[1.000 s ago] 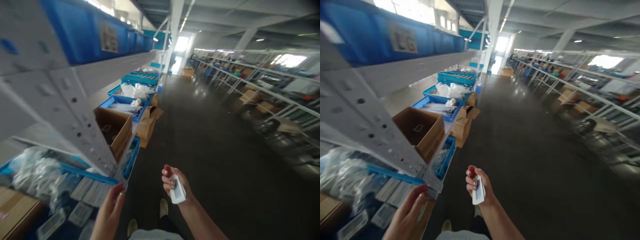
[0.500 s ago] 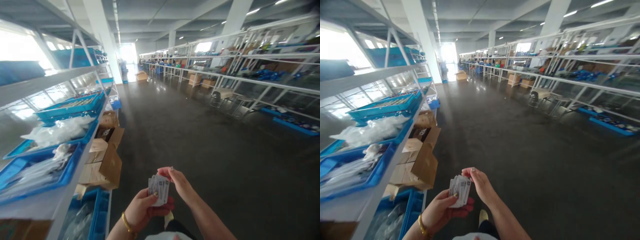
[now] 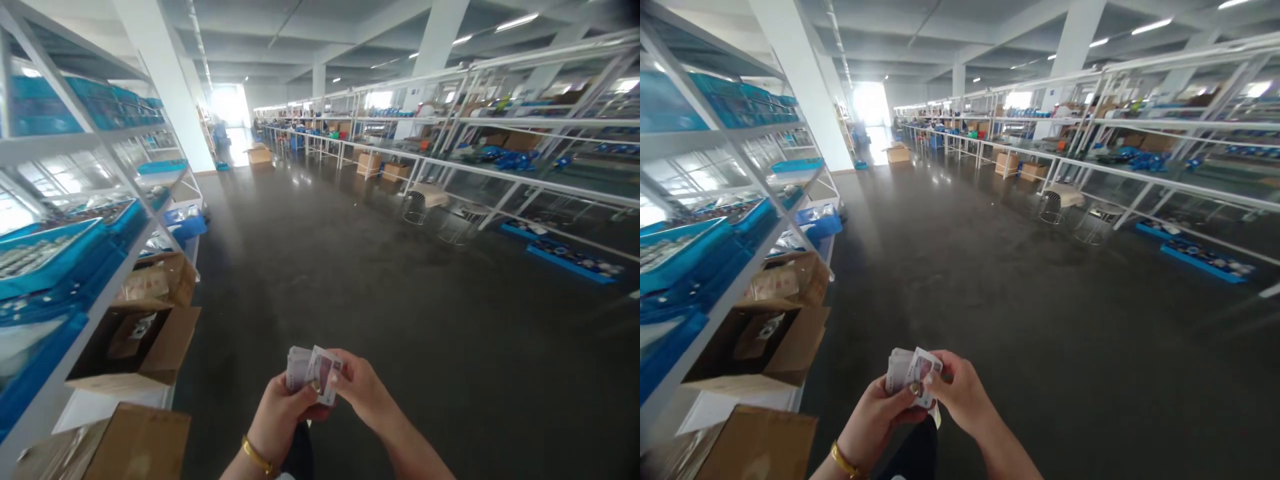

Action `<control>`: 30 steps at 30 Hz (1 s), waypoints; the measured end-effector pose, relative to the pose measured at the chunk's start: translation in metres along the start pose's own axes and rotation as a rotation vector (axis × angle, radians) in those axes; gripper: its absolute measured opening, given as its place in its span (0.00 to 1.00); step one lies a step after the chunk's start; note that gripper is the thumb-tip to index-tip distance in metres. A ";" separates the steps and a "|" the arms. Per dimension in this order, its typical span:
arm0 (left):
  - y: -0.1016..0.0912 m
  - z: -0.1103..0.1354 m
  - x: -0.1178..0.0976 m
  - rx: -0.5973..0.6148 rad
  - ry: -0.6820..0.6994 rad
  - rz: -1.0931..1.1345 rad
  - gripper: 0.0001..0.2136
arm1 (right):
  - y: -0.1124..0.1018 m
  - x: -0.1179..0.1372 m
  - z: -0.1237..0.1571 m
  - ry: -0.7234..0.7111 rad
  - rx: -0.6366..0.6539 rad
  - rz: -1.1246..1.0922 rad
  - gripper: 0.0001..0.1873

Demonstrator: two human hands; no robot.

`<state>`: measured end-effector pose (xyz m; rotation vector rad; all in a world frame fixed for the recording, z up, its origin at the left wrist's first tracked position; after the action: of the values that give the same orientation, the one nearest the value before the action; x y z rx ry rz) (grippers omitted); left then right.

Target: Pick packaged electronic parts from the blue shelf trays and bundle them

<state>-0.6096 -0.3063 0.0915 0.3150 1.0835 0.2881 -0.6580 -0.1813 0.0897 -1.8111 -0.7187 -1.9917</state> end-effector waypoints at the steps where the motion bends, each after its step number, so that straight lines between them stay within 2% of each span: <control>1: 0.000 -0.014 -0.007 0.020 0.003 0.000 0.25 | -0.003 0.002 -0.015 0.017 0.019 0.009 0.27; 3: -0.002 -0.042 -0.023 0.024 0.003 0.034 0.26 | -0.015 0.008 -0.044 0.043 0.001 0.031 0.25; 4: -0.003 -0.055 -0.032 0.022 0.002 0.058 0.27 | -0.026 0.012 -0.058 0.058 -0.047 0.032 0.25; 8: -0.006 -0.105 -0.071 0.027 0.023 0.024 0.29 | -0.080 0.023 -0.100 0.119 -0.425 -0.105 0.35; 10: -0.006 -0.131 -0.091 0.025 0.051 -0.078 0.27 | -0.095 0.024 -0.117 0.135 -0.507 -0.209 0.37; 11: -0.006 -0.145 -0.100 0.020 0.063 -0.128 0.26 | -0.097 0.023 -0.127 0.143 -0.499 -0.259 0.36; 13: -0.006 -0.174 -0.115 0.025 0.079 -0.208 0.24 | -0.097 0.022 -0.152 0.105 -0.402 -0.313 0.31; 15: -0.007 -0.206 -0.129 0.049 0.097 -0.277 0.24 | -0.099 0.024 -0.183 -0.001 -0.296 -0.225 0.27; 16: -0.009 -0.222 -0.136 0.060 0.111 -0.296 0.24 | -0.105 0.024 -0.200 -0.047 -0.284 -0.153 0.26; 18: -0.012 -0.255 -0.150 0.078 0.113 -0.279 0.26 | -0.127 0.020 -0.234 -0.070 -0.363 -0.104 0.26; 20: -0.016 -0.288 -0.166 0.076 0.091 -0.221 0.30 | -0.157 0.014 -0.266 -0.035 -0.512 -0.233 0.29; 22: -0.017 -0.318 -0.185 0.076 0.078 -0.209 0.31 | -0.179 0.014 -0.298 -0.026 -0.555 -0.366 0.33; 24: -0.017 -0.345 -0.207 0.057 0.111 -0.258 0.29 | -0.188 0.023 -0.329 -0.053 -0.472 -0.375 0.34; 27: -0.017 -0.380 -0.231 -0.011 0.168 -0.301 0.26 | -0.193 0.044 -0.373 -0.108 -0.279 -0.177 0.30; 29: -0.020 -0.402 -0.241 -0.053 0.172 -0.264 0.25 | -0.206 0.051 -0.402 -0.092 -0.247 -0.028 0.26; 30: -0.022 -0.413 -0.244 -0.062 0.163 -0.220 0.26 | -0.217 0.052 -0.417 -0.069 -0.273 -0.013 0.26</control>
<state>-1.0849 -0.3744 0.1028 0.1160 1.2561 0.1524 -1.1263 -0.2448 0.0908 -2.0397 -0.4978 -2.1311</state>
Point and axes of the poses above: each hand's wrist, its own z-axis away from the middle knuckle, its own y-axis out of the palm, x = y × z, the point moved 4 cm from there along -z, towards the middle knuckle, and after that the axes turned 5 degrees about x, right-handed, at the moved point
